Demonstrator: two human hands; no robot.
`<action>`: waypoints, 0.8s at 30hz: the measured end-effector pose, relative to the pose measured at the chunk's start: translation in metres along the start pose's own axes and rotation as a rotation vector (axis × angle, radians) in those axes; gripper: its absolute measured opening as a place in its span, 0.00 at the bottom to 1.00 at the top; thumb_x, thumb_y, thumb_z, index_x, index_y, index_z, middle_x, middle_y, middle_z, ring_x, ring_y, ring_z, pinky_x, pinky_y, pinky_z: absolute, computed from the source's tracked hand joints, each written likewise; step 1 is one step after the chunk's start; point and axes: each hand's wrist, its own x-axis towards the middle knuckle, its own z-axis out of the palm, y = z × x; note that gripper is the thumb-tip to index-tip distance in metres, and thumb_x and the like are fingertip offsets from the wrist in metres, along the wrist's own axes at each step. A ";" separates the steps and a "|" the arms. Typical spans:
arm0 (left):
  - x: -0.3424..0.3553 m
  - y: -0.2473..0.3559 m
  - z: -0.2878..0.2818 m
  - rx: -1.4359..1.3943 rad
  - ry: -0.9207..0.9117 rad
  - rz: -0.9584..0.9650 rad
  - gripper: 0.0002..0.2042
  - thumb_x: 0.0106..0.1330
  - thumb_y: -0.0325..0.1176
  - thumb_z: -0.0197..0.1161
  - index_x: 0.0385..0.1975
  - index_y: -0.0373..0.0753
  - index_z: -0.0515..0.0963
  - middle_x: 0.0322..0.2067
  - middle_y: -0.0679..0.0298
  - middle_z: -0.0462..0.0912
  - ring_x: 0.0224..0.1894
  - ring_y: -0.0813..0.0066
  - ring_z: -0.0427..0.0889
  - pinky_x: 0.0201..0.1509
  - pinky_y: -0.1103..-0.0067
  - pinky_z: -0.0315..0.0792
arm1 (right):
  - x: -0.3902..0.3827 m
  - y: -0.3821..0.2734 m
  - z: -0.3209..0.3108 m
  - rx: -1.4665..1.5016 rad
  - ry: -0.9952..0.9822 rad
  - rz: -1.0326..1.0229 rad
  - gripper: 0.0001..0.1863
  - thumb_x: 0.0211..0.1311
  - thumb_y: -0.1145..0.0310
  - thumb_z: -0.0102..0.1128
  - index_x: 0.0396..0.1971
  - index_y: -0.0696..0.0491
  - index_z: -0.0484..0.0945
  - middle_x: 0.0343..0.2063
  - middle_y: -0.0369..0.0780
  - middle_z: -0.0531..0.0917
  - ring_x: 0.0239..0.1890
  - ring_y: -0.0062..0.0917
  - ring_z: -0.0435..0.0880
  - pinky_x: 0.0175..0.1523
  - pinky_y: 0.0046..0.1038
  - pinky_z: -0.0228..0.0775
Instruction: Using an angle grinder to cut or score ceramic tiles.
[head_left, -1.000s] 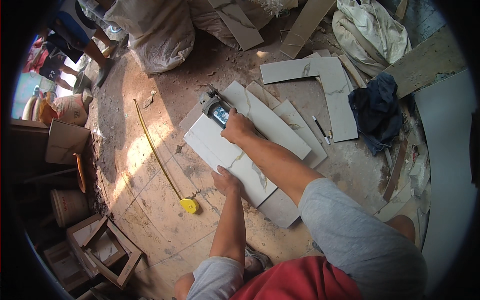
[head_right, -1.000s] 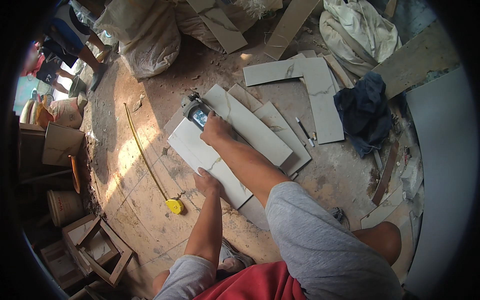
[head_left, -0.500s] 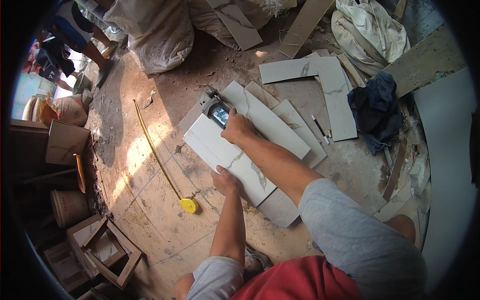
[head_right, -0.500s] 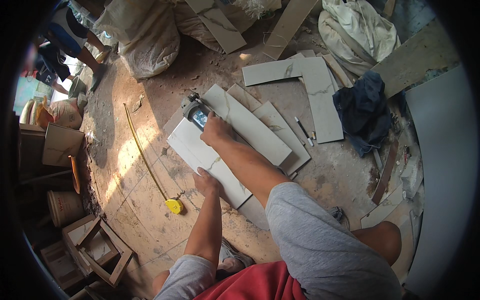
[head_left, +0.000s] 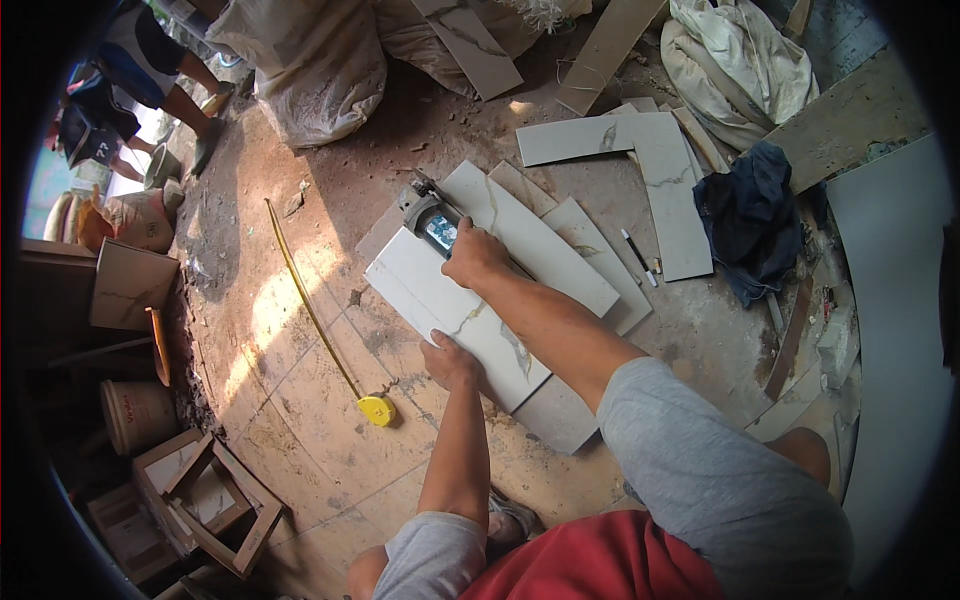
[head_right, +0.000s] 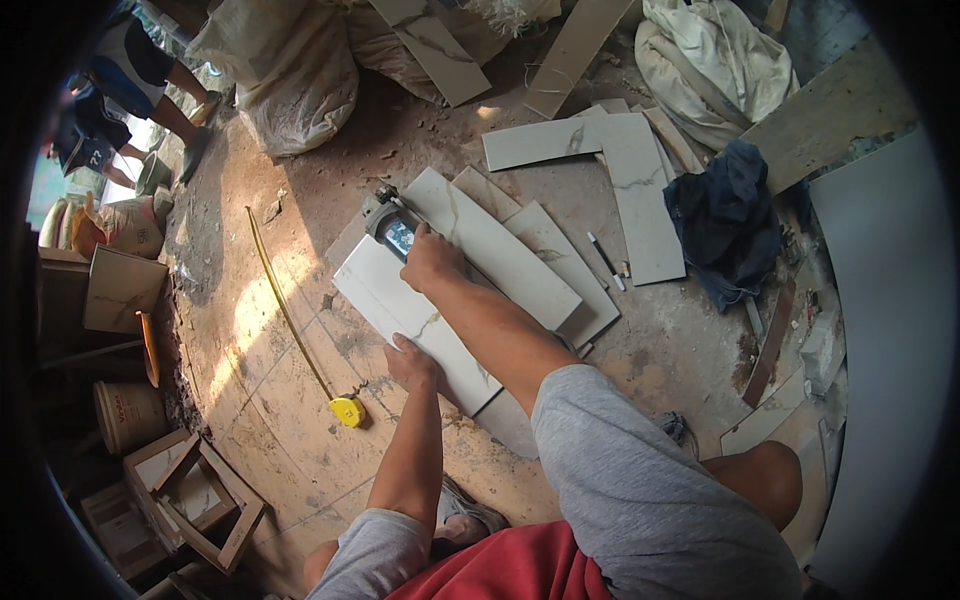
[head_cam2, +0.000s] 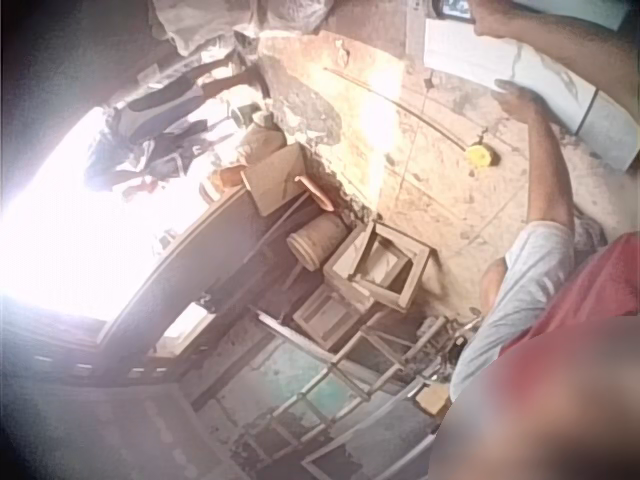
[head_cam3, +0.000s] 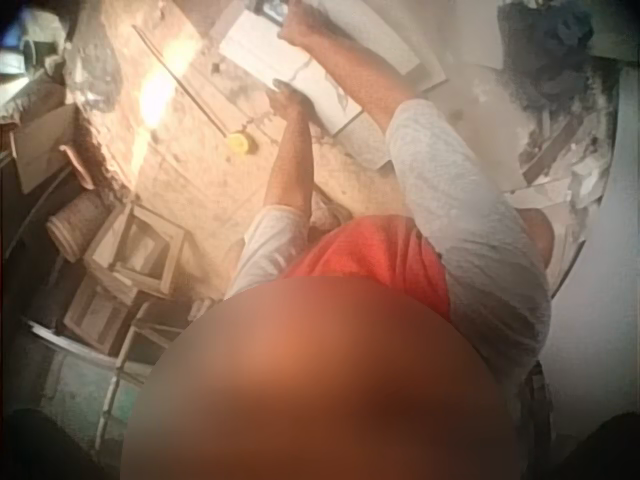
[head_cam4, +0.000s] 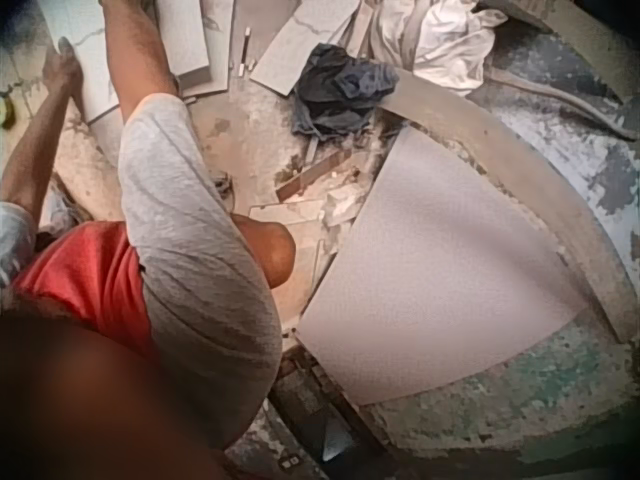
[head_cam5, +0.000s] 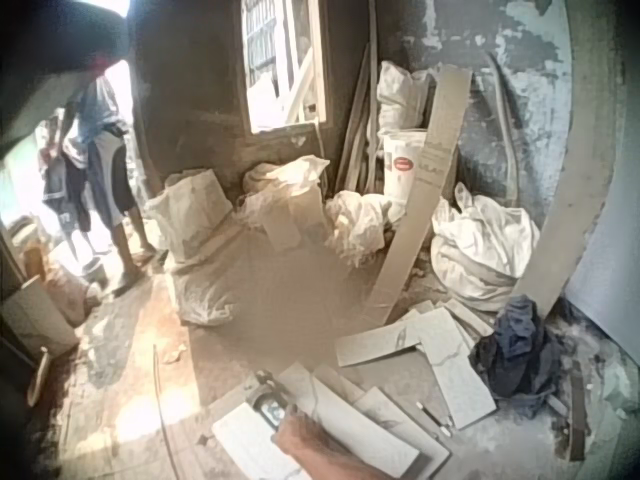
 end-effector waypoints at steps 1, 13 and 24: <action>0.000 0.000 0.000 -0.018 0.010 0.008 0.22 0.73 0.48 0.44 0.43 0.30 0.71 0.38 0.39 0.81 0.43 0.38 0.79 0.47 0.54 0.71 | 0.000 0.000 0.000 0.001 0.000 0.001 0.36 0.45 0.64 0.68 0.55 0.58 0.63 0.44 0.50 0.82 0.48 0.43 0.84 0.52 0.39 0.77; 0.002 -0.001 0.000 0.005 -0.042 -0.044 0.23 0.74 0.48 0.44 0.47 0.30 0.72 0.41 0.40 0.81 0.47 0.39 0.79 0.51 0.55 0.70 | -0.002 0.004 0.003 -0.006 0.013 -0.007 0.37 0.45 0.64 0.69 0.55 0.58 0.63 0.43 0.50 0.83 0.47 0.43 0.84 0.52 0.40 0.77; 0.001 -0.003 0.001 -0.010 -0.016 -0.011 0.23 0.73 0.48 0.45 0.44 0.29 0.71 0.38 0.39 0.81 0.43 0.38 0.79 0.46 0.53 0.71 | -0.006 0.007 0.001 -0.002 0.005 -0.009 0.36 0.45 0.64 0.68 0.55 0.59 0.63 0.43 0.51 0.82 0.47 0.44 0.84 0.52 0.41 0.77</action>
